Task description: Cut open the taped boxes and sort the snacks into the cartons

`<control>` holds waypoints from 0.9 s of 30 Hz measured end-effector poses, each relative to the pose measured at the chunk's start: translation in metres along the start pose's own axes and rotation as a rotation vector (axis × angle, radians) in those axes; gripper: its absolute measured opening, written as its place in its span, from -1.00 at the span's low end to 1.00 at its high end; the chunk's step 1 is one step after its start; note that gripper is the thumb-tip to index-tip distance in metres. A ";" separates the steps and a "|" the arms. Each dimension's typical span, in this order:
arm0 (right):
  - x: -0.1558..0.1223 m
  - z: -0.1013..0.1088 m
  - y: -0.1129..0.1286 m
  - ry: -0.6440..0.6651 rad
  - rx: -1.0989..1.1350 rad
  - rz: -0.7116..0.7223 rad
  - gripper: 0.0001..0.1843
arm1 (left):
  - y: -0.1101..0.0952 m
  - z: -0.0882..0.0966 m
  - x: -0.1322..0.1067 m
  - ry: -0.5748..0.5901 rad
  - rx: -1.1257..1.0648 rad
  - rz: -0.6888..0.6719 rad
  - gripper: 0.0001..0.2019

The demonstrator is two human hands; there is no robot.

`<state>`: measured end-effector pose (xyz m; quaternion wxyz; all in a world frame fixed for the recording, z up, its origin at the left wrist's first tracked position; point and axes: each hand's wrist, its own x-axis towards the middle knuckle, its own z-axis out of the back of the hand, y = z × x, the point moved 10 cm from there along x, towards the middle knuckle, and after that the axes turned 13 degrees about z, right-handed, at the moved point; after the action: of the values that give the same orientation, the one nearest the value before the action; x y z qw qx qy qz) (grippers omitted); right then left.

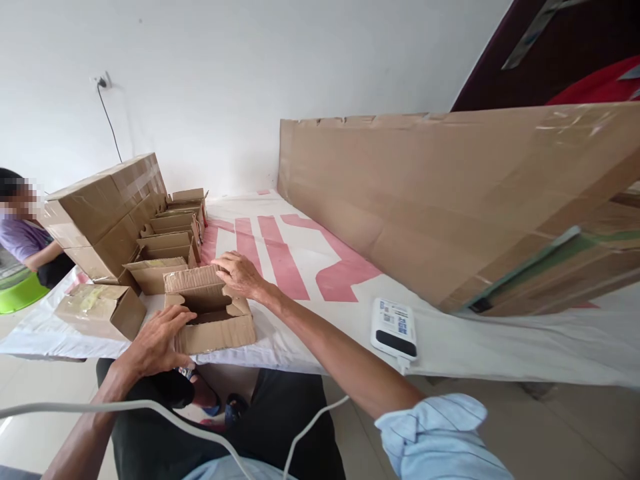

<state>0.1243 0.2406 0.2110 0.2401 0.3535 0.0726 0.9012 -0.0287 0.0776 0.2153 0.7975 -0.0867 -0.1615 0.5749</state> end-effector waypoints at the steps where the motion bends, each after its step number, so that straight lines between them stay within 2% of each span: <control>1: -0.002 0.002 0.004 -0.015 -0.021 0.008 -0.60 | -0.002 -0.002 -0.005 -0.003 0.015 0.005 -0.29; 4: -0.012 0.016 0.022 -0.110 -0.048 0.060 -0.60 | -0.007 0.004 -0.008 -0.031 -0.042 -0.001 -0.60; 7: -0.025 0.029 0.052 -0.173 0.073 0.166 -0.70 | -0.008 0.015 -0.005 -0.057 -0.150 -0.020 -0.77; 9: -0.034 0.030 0.075 -0.107 0.215 0.243 -0.73 | -0.007 0.020 -0.003 -0.095 -0.181 -0.023 -0.78; 11: -0.043 0.025 0.098 0.023 0.310 0.292 -0.68 | -0.008 0.022 -0.003 -0.125 -0.198 -0.033 -0.77; 13: -0.049 0.019 0.115 0.138 0.295 0.307 -0.62 | -0.009 0.020 -0.003 -0.144 -0.219 -0.044 -0.78; 15: -0.051 0.014 0.127 0.218 0.188 0.306 -0.66 | -0.010 0.018 -0.004 -0.159 -0.242 -0.056 -0.80; 20: -0.045 -0.003 0.139 0.289 -0.029 0.312 -0.87 | -0.010 0.016 -0.007 -0.180 -0.265 -0.070 -0.78; 24: -0.042 -0.007 0.138 0.262 -0.008 0.330 -0.82 | -0.008 0.015 -0.006 -0.151 -0.308 -0.068 -0.74; 27: -0.040 -0.005 0.134 0.240 0.060 0.317 -0.79 | 0.003 0.015 -0.004 -0.139 -0.399 -0.025 -0.76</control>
<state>0.0957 0.1044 0.2237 0.0743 0.2573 0.0708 0.9609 -0.0382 0.0743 0.2277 0.7584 -0.2010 -0.3279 0.5263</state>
